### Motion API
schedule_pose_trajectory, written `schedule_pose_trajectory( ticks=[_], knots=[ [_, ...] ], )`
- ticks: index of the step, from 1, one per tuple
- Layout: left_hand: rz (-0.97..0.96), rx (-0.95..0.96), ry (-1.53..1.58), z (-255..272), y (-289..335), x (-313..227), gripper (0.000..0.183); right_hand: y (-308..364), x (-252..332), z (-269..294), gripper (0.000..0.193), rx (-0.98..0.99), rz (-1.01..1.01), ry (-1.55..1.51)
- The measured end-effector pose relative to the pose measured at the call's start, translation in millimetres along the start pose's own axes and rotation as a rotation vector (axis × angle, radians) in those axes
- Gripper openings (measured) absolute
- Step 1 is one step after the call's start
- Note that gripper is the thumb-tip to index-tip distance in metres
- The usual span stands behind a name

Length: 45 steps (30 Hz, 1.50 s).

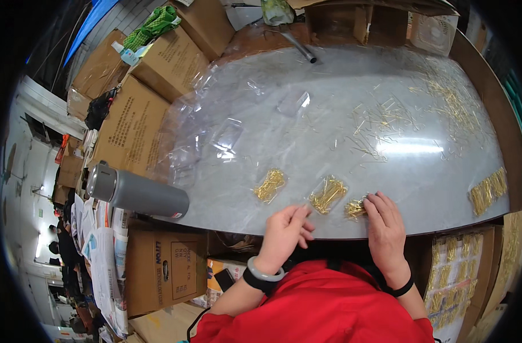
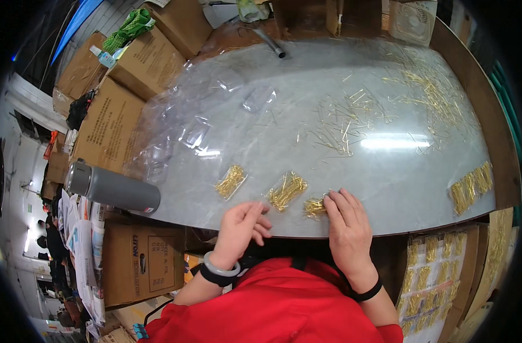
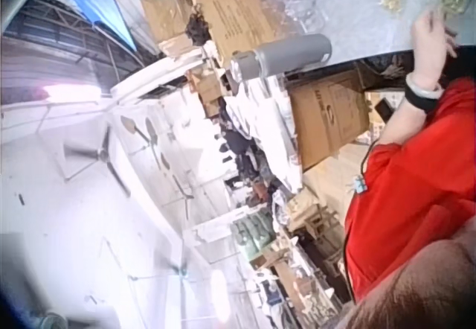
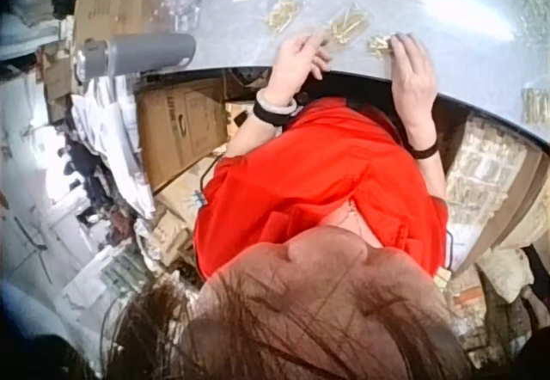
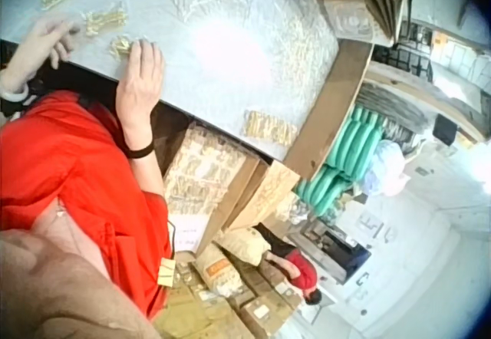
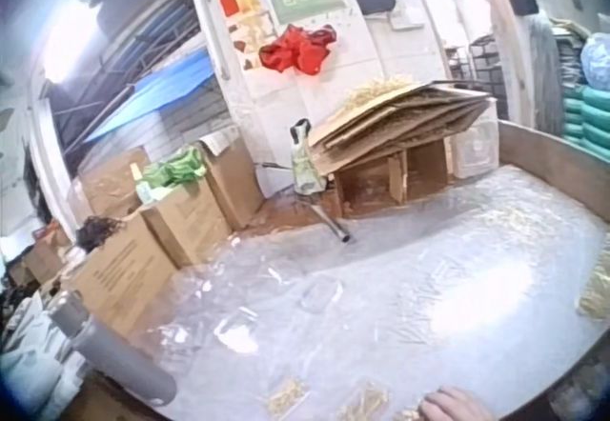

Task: Sorting and putting small gold-colored metal parts into individual plastic bags.

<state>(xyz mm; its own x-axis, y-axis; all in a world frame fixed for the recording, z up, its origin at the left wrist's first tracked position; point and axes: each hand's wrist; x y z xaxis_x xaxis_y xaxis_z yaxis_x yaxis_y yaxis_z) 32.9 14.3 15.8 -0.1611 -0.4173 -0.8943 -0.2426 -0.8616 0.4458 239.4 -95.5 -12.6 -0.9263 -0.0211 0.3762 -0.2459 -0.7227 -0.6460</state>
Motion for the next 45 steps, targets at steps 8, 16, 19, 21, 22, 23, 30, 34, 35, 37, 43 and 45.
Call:
schedule_pose_trajectory(
  ticks=[8, 16, 19, 21, 22, 23, 30, 34, 35, 37, 43, 45],
  knots=[
    [-0.161, -0.479, -0.122, 87.4, -10.3, 3.2, 0.032, 2.3, -1.7, -0.6, 0.039, -0.004, 0.031, 0.006],
    [-0.183, -0.404, -0.63, 73.7, -12.1, -23.4, 0.038, 4.6, -1.2, 0.7, 0.033, -0.009, 0.022, 0.051],
    [-0.104, -0.148, -0.326, 49.6, 13.1, -12.1, 0.036, 1.6, 4.9, 0.8, 0.035, -0.02, -0.005, 0.074],
    [-0.054, -0.014, -0.211, 24.3, 13.4, -5.9, 0.033, 3.1, 5.7, -0.1, 0.036, -0.002, -0.008, 0.083],
    [-0.015, 0.022, -0.151, 15.5, 8.6, -3.1, 0.035, 2.0, 7.3, -0.9, 0.036, -0.013, -0.033, 0.075],
    [-0.012, 0.02, -0.144, 10.7, 4.8, -4.7, 0.035, 1.8, 7.2, -0.9, 0.036, -0.025, -0.057, 0.065],
    [-0.031, 0.078, -0.182, 0.5, -13.1, -9.2, 0.03, 3.8, 0.9, 2.8, 0.033, -0.05, -0.056, 0.086],
    [-0.062, 0.027, 0.059, 16.7, 4.9, 0.5, 0.021, 1.6, -5.7, 5.0, 0.032, -0.062, -0.065, 0.122],
    [-0.056, 0.046, 0.103, 23.9, 10.7, 0.7, 0.019, 1.4, -6.8, 5.5, 0.031, -0.059, -0.057, 0.122],
    [0.003, 0.093, 0.12, 37.8, 26.4, -3.7, 0.017, 0.8, -7.0, 7.1, 0.031, -0.057, -0.062, 0.131],
    [0.37, 0.42, 0.03, 52.3, 44.0, 21.7, 0.015, -2.4, -0.2, 0.1, 0.033, -0.034, -0.034, 0.093],
    [0.373, 0.418, -0.04, 43.0, 37.7, 31.4, 0.017, 2.8, 8.3, 1.3, 0.033, -0.017, -0.015, 0.067]
  ],
)
Point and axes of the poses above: each hand's wrist, its own y-axis away from the middle knuckle, its own z-axis out of the back of the hand, x = y × z, and after that the axes turned 10 degrees about -x, right-handed
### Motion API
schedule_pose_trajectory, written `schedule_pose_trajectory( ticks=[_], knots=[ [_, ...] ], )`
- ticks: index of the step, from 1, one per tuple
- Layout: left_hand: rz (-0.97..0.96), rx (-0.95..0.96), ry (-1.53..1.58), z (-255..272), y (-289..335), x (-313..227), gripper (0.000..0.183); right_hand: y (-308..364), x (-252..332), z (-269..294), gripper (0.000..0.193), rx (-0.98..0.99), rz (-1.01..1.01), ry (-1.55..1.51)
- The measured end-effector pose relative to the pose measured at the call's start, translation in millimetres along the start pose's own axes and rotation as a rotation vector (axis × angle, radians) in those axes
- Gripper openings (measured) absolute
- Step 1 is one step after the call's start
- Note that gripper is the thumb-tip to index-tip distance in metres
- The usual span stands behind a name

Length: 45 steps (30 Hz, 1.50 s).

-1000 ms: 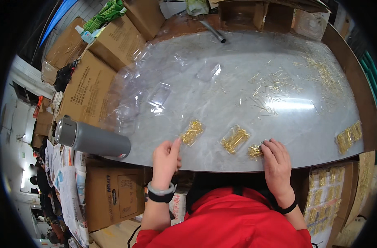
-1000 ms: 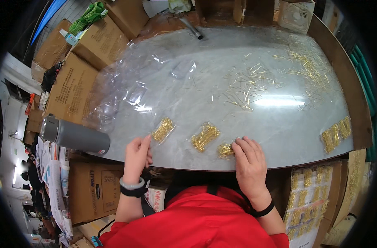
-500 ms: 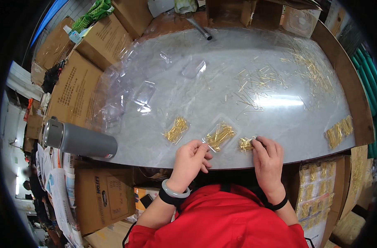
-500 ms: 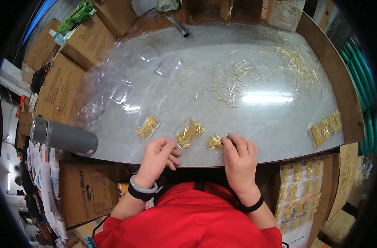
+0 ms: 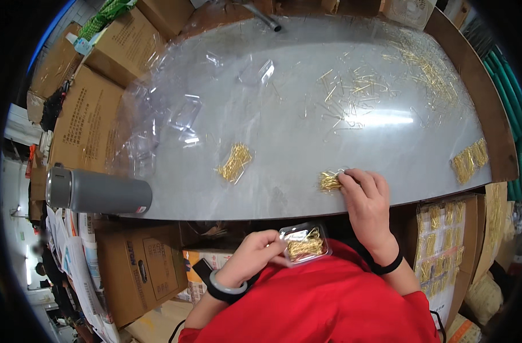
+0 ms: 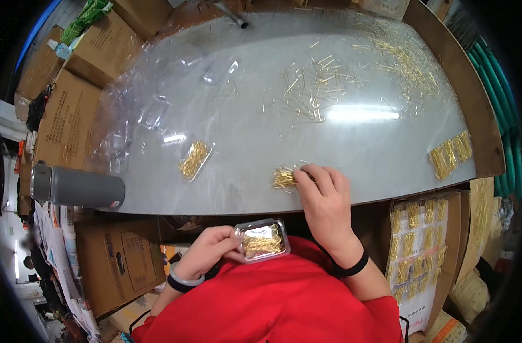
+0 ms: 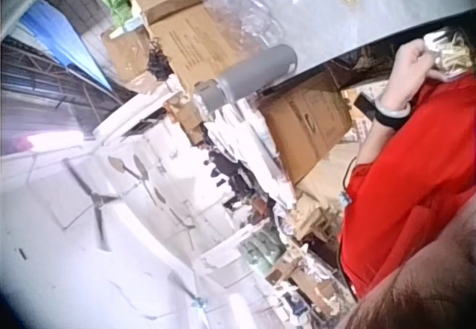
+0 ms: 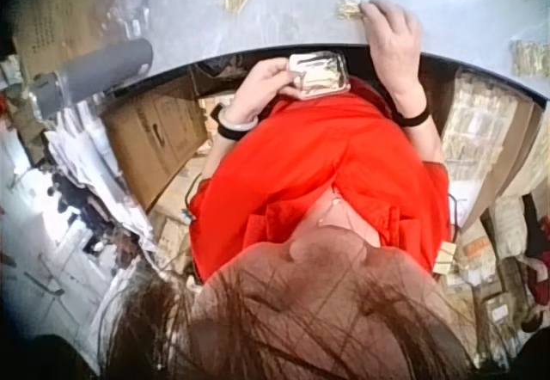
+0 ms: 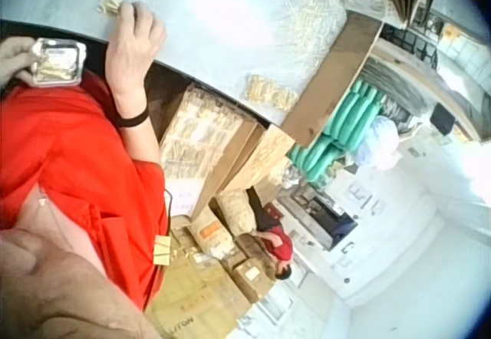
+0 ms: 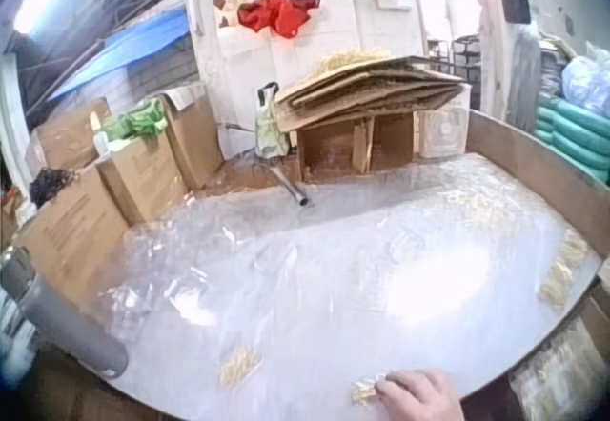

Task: Sorting and putting small gold-colored metal parts into individual plastic bags.

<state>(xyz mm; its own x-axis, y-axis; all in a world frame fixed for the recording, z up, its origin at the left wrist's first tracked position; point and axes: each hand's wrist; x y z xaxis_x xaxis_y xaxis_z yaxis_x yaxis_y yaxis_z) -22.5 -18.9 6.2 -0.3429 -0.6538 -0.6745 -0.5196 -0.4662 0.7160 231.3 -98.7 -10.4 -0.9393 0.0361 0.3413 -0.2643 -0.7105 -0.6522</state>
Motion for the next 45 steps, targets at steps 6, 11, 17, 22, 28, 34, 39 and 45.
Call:
schedule_pose_trajectory(
  ticks=[6, 11, 17, 22, 28, 34, 39, 45],
  knots=[
    [-0.139, 0.055, 0.131, -5.6, -16.8, 18.0, 0.014, 17.9, 23.2, 14.1, 0.037, 0.24, 0.185, -0.303],
    [-0.194, 0.048, 0.075, -6.0, -1.4, 11.4, 0.012, 24.2, 22.8, 12.2, 0.036, 0.252, 0.234, -0.422],
    [-0.443, -0.007, 0.047, -8.5, -6.4, -18.2, 0.009, -3.4, 36.5, 17.7, 0.042, 0.151, 0.136, -0.399],
    [-0.538, -0.131, -0.075, -15.0, -32.2, -34.7, 0.011, -11.2, 26.7, -9.8, 0.038, 0.091, 0.186, -0.257],
    [-1.273, -0.665, -0.873, -20.8, -40.9, -31.5, 0.039, -33.3, 28.9, -3.8, 0.03, 0.204, 0.175, -0.21],
    [-1.3, -0.441, -1.067, -21.9, -46.6, -28.8, 0.063, -53.2, 21.8, -0.3, 0.025, 0.338, 0.233, -0.143],
    [-1.292, -0.449, -0.984, -23.3, -48.3, -22.2, 0.069, -58.8, 21.9, 7.6, 0.026, 0.368, 0.149, -0.296],
    [-1.327, -0.401, -0.829, -28.7, -52.1, -28.2, 0.072, -13.5, 2.9, 7.9, 0.044, 0.19, -0.197, -0.594]
  ],
)
Point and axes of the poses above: each hand's wrist, its own y-axis away from the middle knuckle, its own z-axis out of the back of the hand, x = y × z, and after that the axes turned 10 degrees about -x, right-handed
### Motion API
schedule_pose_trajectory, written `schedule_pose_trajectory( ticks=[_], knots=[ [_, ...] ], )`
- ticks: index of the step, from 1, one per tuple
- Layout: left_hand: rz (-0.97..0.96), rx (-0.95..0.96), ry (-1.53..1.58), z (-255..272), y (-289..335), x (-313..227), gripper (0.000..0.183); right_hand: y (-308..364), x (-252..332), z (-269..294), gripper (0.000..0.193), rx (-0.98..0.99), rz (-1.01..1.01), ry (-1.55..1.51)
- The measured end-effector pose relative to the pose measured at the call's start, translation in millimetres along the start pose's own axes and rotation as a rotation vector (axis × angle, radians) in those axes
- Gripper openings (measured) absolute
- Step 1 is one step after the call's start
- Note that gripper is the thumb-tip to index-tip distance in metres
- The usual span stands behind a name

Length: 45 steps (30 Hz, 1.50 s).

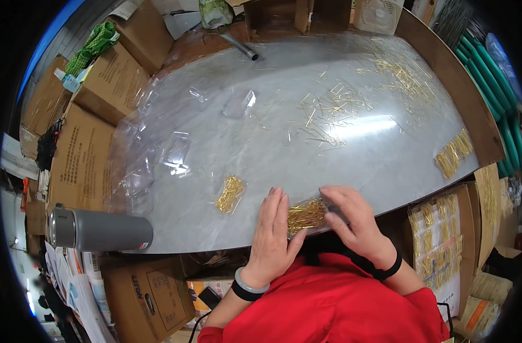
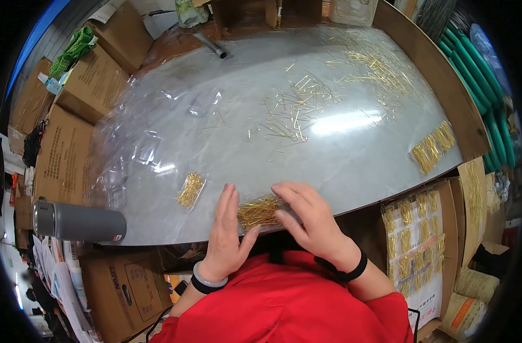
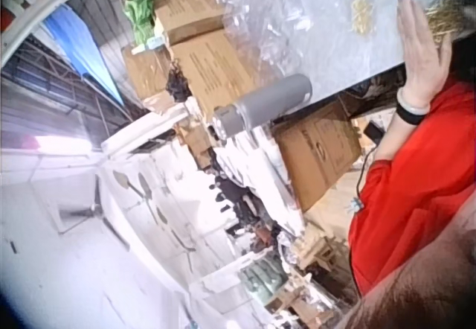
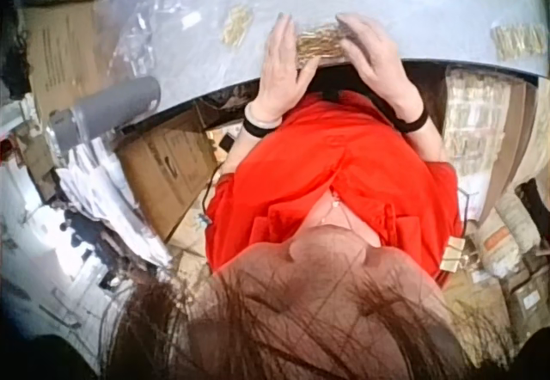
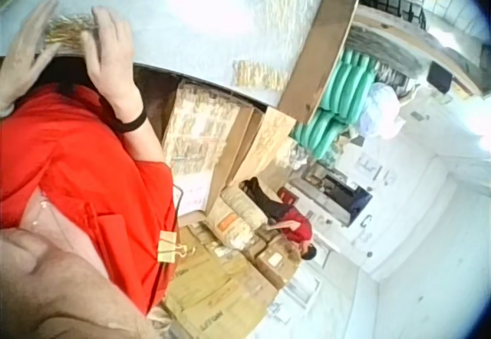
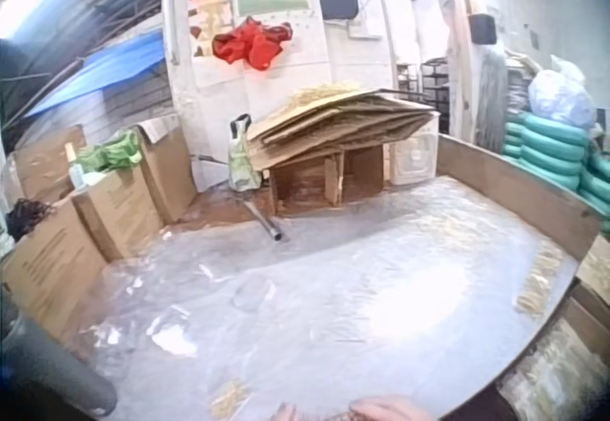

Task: Sorting and putting small gold-colored metal parts into individual plastic bags.

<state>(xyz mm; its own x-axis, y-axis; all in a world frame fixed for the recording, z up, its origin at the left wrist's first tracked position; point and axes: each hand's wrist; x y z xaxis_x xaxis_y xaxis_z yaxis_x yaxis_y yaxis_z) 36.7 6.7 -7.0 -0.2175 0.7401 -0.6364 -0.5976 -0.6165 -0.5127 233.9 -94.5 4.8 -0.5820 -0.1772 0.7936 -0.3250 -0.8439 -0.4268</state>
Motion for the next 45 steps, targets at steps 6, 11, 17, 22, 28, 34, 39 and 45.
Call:
schedule_pose_trajectory(
  ticks=[6, 11, 17, 22, 28, 34, 39, 45],
  knots=[
    [-0.077, 0.06, -0.066, -9.2, 0.6, 6.6, 0.059, 8.3, 1.8, -7.3, 0.059, 0.059, 0.206, 0.224],
    [-0.064, 0.003, -0.079, -4.7, 2.9, 2.3, 0.048, 7.1, -3.1, -2.9, 0.049, -0.015, 0.07, 0.151],
    [-0.205, 0.051, -0.099, -7.5, -8.6, -0.9, 0.049, 8.2, -9.7, -1.0, 0.033, -0.11, 0.018, 0.072],
    [-0.161, 0.028, -0.076, -13.8, -3.3, 3.0, 0.047, 0.1, -2.9, 3.0, 0.025, -0.046, -0.021, 0.082],
    [-0.177, 0.0, -0.101, -16.1, -1.7, 3.2, 0.047, -7.5, 7.1, 1.5, 0.02, -0.103, -0.194, 0.0],
    [-0.184, -0.018, -0.11, -17.8, -0.7, 2.6, 0.047, -1.5, 7.6, 5.1, 0.02, -0.015, -0.196, 0.106],
    [-0.165, -0.044, -0.083, -18.6, 2.1, 4.3, 0.047, -5.8, 17.5, -0.8, 0.016, -0.115, -0.366, -0.127],
    [-0.086, -0.098, -0.06, -18.8, 6.4, 3.6, 0.043, -6.8, 1.4, -7.5, 0.019, -0.066, -0.119, -0.017]
  ],
)
Point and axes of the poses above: each hand's wrist, its own y-axis away from the middle knuckle, its own z-axis out of the back of the hand, x = y × z, and after that the axes turned 10 degrees about -x, right-handed
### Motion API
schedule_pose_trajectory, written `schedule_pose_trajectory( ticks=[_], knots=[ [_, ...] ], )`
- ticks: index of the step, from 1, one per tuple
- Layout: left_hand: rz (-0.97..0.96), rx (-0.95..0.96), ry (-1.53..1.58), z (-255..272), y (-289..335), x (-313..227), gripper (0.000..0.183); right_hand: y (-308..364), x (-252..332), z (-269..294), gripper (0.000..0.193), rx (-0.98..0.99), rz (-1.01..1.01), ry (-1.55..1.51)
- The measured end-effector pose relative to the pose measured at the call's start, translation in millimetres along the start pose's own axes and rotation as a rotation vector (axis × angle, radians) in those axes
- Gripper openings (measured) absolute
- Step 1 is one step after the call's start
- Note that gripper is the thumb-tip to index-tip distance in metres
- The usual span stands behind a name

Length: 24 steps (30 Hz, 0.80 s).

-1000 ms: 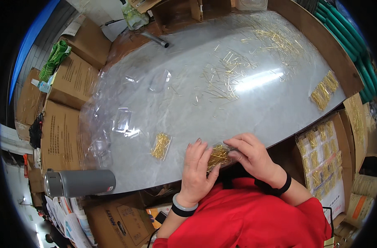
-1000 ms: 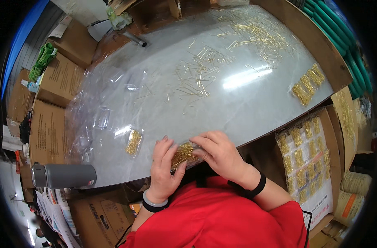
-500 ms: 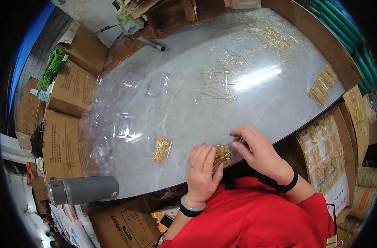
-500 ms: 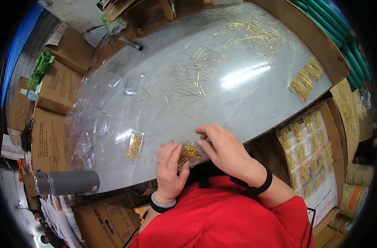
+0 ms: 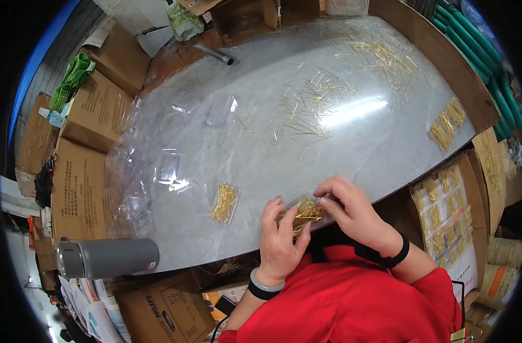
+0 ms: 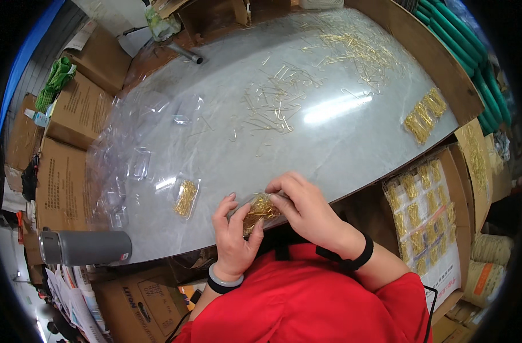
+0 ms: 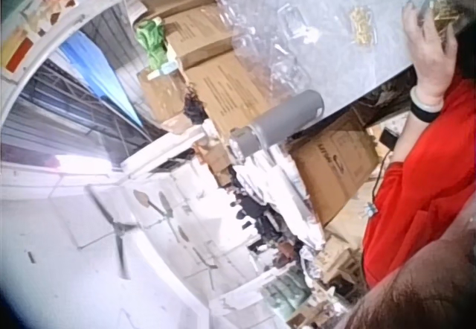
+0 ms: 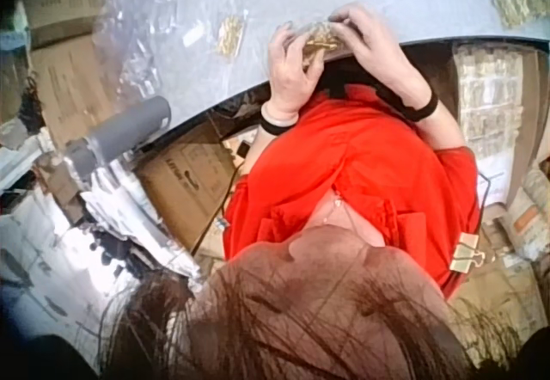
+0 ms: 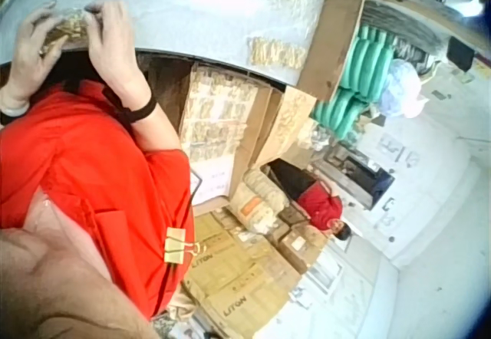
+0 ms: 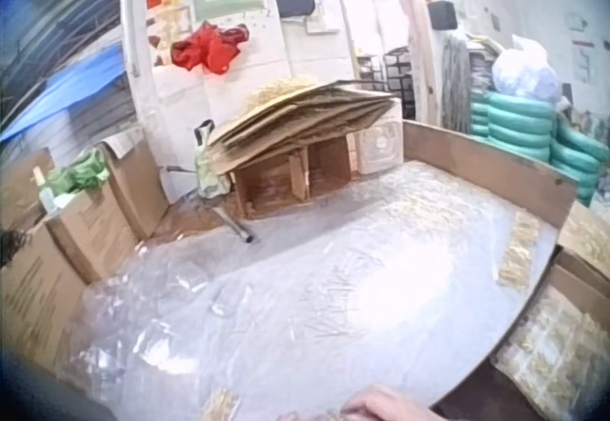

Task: Sorting and putting small gold-colored metal parts into individual plastic bags.

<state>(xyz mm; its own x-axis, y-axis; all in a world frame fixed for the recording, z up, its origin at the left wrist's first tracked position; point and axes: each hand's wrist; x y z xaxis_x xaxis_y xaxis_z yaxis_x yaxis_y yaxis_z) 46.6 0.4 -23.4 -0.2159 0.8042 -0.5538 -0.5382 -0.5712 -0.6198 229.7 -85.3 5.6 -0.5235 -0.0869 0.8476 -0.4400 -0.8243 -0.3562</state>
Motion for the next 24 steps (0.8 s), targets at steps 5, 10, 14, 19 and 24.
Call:
schedule_pose_trajectory(
  ticks=[5, 10, 14, 19, 24],
  knots=[
    [0.043, -0.011, -0.039, 1.6, -0.6, -2.7, 0.044, 11.4, 19.3, 13.2, 0.025, 0.056, -0.103, 0.069],
    [-0.02, 0.003, -0.035, -1.6, -3.2, -1.2, 0.049, 16.2, 2.9, -0.7, 0.038, 0.008, 0.115, 0.251],
    [-0.062, 0.014, -0.077, -1.1, -3.3, -0.5, 0.049, 8.1, 12.2, -5.2, 0.044, 0.034, 0.258, 0.377],
    [-0.025, -0.004, -0.08, -2.1, -2.1, -2.4, 0.048, 8.0, 11.7, -0.3, 0.027, -0.039, -0.01, 0.202],
    [-0.044, -0.002, -0.079, -3.0, -1.8, -1.2, 0.047, 2.3, 4.3, 5.4, 0.013, 0.05, 0.1, 0.34]
  ],
)
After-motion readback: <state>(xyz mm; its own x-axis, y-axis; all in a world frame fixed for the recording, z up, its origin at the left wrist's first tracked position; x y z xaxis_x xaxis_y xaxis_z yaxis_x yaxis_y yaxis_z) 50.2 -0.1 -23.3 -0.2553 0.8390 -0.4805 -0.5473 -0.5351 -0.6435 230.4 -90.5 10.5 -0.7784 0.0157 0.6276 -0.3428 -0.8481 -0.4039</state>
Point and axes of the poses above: each hand's wrist, its own y-axis away from the middle knuckle, its own z-axis out of the back of the hand, x = y × z, and after that the axes turned 10 degrees about -x, right-handed
